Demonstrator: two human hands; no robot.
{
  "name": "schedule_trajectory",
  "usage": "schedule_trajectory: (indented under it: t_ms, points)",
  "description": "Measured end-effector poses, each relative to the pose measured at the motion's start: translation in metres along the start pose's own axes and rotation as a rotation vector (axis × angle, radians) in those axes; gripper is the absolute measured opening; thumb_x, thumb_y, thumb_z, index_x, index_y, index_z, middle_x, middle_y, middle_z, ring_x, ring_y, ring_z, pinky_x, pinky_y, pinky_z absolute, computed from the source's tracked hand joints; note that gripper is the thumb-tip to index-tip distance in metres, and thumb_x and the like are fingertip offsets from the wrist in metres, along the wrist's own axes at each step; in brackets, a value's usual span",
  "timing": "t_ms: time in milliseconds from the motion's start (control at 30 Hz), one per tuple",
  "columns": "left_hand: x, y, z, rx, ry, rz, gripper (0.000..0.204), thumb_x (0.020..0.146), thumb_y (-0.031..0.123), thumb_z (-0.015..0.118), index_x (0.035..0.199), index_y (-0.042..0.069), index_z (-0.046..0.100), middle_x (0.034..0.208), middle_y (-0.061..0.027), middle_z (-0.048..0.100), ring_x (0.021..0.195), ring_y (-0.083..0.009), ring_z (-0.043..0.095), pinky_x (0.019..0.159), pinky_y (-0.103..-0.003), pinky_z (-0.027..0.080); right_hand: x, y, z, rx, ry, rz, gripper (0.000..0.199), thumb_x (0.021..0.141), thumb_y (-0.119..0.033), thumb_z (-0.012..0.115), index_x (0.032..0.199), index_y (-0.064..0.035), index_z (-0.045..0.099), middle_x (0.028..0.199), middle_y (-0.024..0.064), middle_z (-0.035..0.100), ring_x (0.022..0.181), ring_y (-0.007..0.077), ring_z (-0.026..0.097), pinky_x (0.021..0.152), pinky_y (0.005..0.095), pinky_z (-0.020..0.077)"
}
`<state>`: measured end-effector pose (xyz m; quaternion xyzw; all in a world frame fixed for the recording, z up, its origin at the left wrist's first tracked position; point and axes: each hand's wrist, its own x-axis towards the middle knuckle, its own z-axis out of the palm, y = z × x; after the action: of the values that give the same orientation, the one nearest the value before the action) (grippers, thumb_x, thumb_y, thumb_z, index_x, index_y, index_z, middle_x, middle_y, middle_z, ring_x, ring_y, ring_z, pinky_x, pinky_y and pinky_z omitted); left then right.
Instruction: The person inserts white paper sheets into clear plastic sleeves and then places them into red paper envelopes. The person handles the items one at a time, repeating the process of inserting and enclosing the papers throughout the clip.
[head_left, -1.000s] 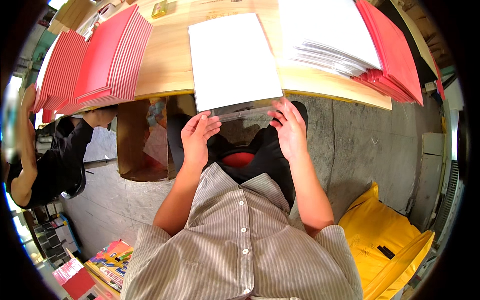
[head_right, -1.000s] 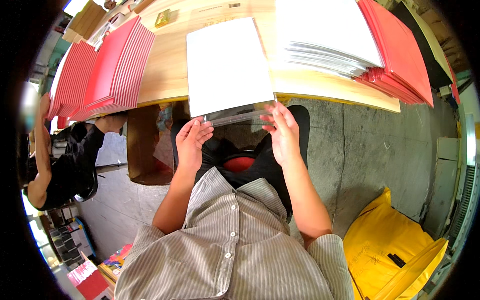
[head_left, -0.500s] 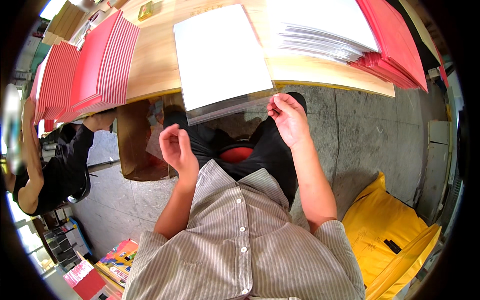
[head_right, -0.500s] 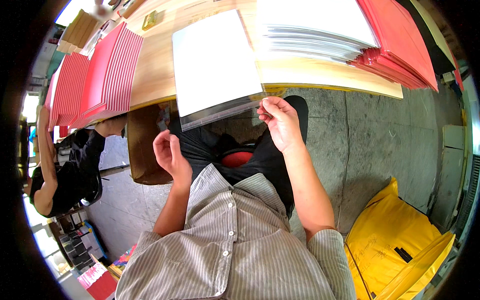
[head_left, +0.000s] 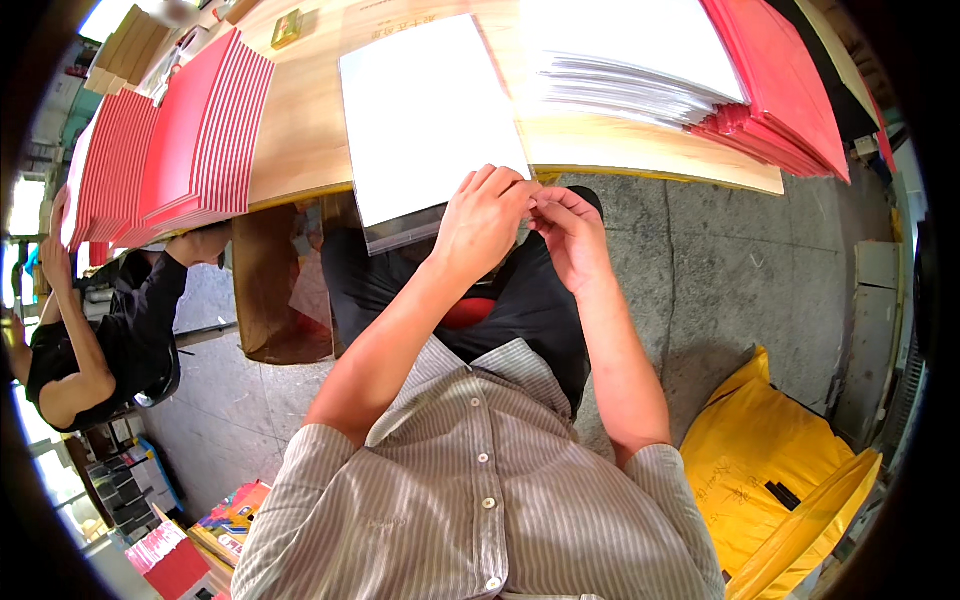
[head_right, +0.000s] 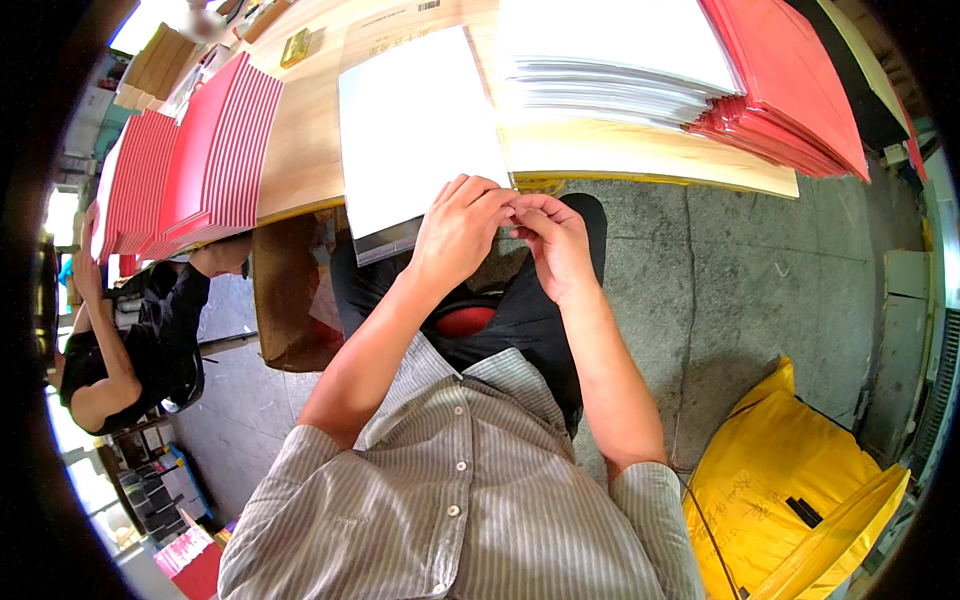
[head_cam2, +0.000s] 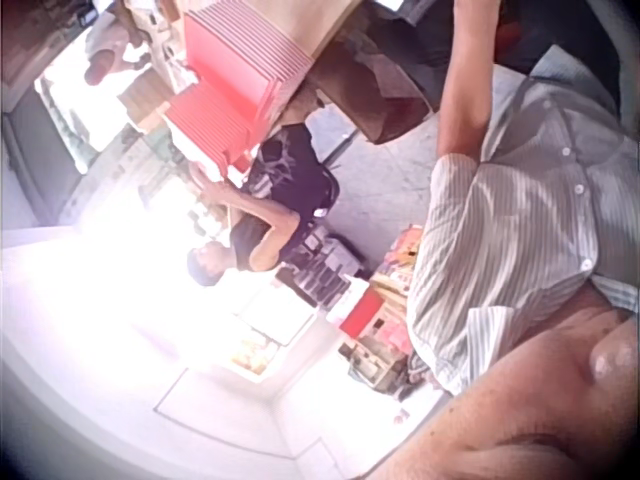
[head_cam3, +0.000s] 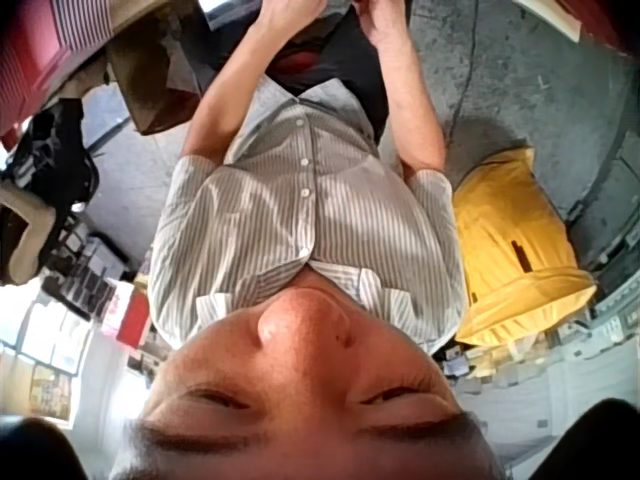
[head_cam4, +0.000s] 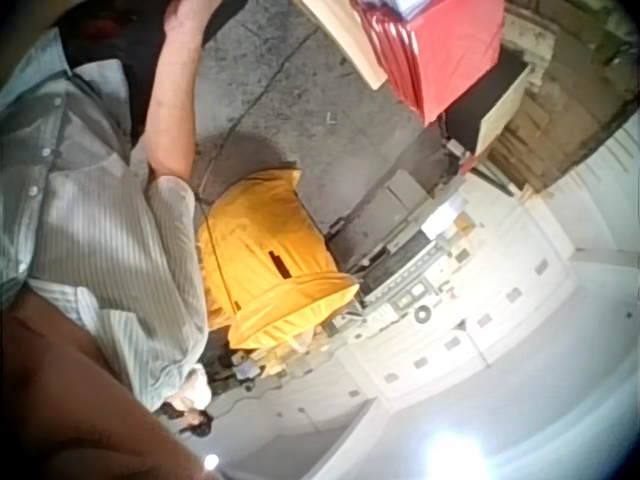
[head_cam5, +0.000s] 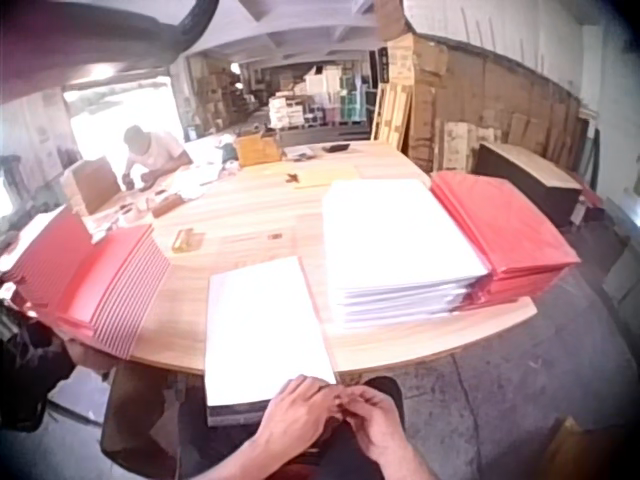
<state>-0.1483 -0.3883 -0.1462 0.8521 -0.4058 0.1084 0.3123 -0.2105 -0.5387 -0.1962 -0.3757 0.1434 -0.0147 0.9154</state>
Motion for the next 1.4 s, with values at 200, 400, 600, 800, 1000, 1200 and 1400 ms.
schedule_trajectory:
  t_ms: [200, 400, 600, 800, 1000, 1200, 1400]
  points:
    - [-0.001, 0.000, 0.000, 0.000, 0.043, 0.029, 0.013, 0.080, 0.007, 0.071, 0.092, 0.009, 0.072, 0.092, -0.0024, 0.067, 0.087, -0.0240, 0.062, 0.080, -0.037, 0.049, 0.000, -0.006, 0.002, 0.059, 0.035, 0.080, 0.013, 0.094, -0.014, 0.065, 0.097, -0.0023, 0.070, 0.088, 0.0061, 0.072, 0.081, 0.0139, 0.066, 0.073, 0.0283, 0.0489]
    - [-0.005, -0.002, 0.002, 0.006, 0.094, 0.045, 0.013, 0.075, 0.005, 0.070, 0.086, 0.011, 0.070, 0.093, 0.0005, 0.066, 0.087, -0.0211, 0.062, 0.078, -0.036, 0.048, 0.009, -0.005, 0.003, -0.080, 0.083, 0.070, 0.013, 0.093, -0.014, 0.065, 0.094, -0.0031, 0.071, 0.088, 0.0058, 0.072, 0.079, 0.0130, 0.065, 0.072, 0.0279, 0.0485]
    - [-0.027, -0.006, -0.020, -0.008, 0.107, 0.251, 0.019, 0.069, 0.004, 0.065, 0.087, 0.011, 0.067, 0.095, 0.0012, 0.066, 0.088, -0.0212, 0.062, 0.079, -0.035, 0.048, 0.011, -0.007, 0.014, -0.203, 0.099, -0.014, 0.012, 0.094, -0.014, 0.064, 0.093, -0.0032, 0.069, 0.093, 0.0088, 0.073, 0.081, 0.0142, 0.065, 0.072, 0.0273, 0.0486]
    - [-0.152, -0.061, -0.092, -0.150, -0.224, -0.009, 0.011, 0.074, 0.000, 0.067, 0.082, 0.007, 0.064, 0.085, -0.0066, 0.068, 0.082, -0.0275, 0.067, 0.073, -0.039, 0.055, 0.013, -0.004, 0.009, -0.221, 0.100, -0.055, 0.014, 0.095, -0.014, 0.062, 0.099, -0.0013, 0.068, 0.098, 0.0123, 0.073, 0.085, 0.0172, 0.066, 0.076, 0.0292, 0.0489]
    - [-0.356, -0.192, -0.118, -0.335, 0.102, -1.041, 0.006, 0.092, -0.003, 0.062, 0.088, 0.002, 0.061, 0.078, -0.0013, 0.063, 0.070, -0.0101, 0.060, 0.064, -0.026, 0.050, 0.010, -0.002, 0.008, -0.225, 0.111, -0.062, 0.014, 0.094, -0.014, 0.062, 0.099, -0.0024, 0.067, 0.098, 0.0135, 0.073, 0.086, 0.0203, 0.067, 0.077, 0.0319, 0.0504]
    - [-0.484, -0.290, -0.095, -0.337, 0.354, -1.367, 0.003, 0.082, 0.005, 0.068, 0.083, 0.002, 0.068, 0.076, -0.0033, 0.068, 0.072, -0.0115, 0.062, 0.067, -0.028, 0.049, 0.012, -0.002, 0.009, -0.238, 0.155, -0.037, 0.013, 0.095, -0.017, 0.064, 0.098, -0.0040, 0.066, 0.098, 0.0128, 0.071, 0.086, 0.0216, 0.064, 0.077, 0.0328, 0.0499]
    - [-0.480, -0.309, -0.107, -0.222, 0.372, -1.411, 0.015, 0.079, 0.000, 0.064, 0.093, 0.001, 0.071, 0.080, -0.0059, 0.072, 0.076, -0.0151, 0.069, 0.069, -0.031, 0.054, 0.007, -0.001, 0.009, -0.222, 0.160, -0.005, 0.013, 0.095, -0.018, 0.064, 0.097, -0.0057, 0.065, 0.098, 0.0118, 0.070, 0.086, 0.0206, 0.063, 0.077, 0.0328, 0.0494]
